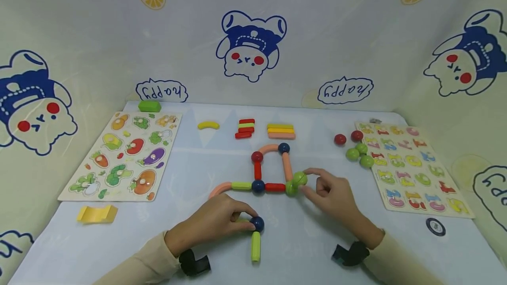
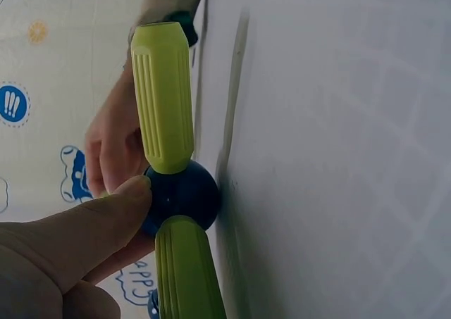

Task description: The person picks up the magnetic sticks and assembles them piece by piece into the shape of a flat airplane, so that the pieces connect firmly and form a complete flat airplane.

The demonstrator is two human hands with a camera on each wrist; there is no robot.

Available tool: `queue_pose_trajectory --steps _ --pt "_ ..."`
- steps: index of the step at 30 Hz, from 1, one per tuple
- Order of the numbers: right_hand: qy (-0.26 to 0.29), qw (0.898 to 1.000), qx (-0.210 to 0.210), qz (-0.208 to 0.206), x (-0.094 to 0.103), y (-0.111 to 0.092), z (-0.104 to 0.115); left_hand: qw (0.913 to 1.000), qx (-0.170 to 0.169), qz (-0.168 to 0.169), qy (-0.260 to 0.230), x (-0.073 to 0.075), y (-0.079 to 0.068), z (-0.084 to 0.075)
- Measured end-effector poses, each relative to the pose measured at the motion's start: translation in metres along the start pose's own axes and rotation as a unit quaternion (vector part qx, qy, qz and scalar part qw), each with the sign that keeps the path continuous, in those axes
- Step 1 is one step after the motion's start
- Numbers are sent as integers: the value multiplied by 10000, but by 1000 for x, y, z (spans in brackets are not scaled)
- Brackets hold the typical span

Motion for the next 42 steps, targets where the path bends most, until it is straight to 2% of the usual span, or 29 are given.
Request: queue_pose_trajectory --steps 3,5,8,11,14,17,21,26,32,42 --pt "509 9964 281 613 -18 -19 18 10000 -28 -24 47 1 0 0" --pt "896 9891 516 1053 -30 -32 29 10000 -57 -45 49 1 0 0" --pt "1456 9682 1061 1734 -47 -51 44 9999 -124 -92 69 1 -1 0" --pt "1809 9410 1656 2331 -58 -68 58 9997 -160 -131 110 1 -1 0" --pt "1786 9185 2113 2827 -64 -81 69 9995 -187 -175 183 1 -2 0" --pt "1485 9078 2511 3014 -68 -87 75 9994 -192 -201 184 1 -2 0" --pt "1010 9107 2987 2668 -70 -89 77 9996 -145 -193 147 1 -2 0" --pt "823 9110 3288 2350 -72 -88 76 9996 -109 -171 174 2 -3 0" --pt "720 9043 2923 3027 -76 -90 72 9996 -131 -136 207 1 -2 0" --pt "832 9125 2575 3067 -76 -90 72 9992 -20 -21 405 3 -4 -2"
Point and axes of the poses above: each hand's wrist, its own y-axis towards the middle knuckle, its own x-axis out of the back of the hand, z = x × y, the point moved 3 cm from there along y, towards the middle knuckle, and after that the axes turned 11 degrees about -x, right-handed, at the moved point
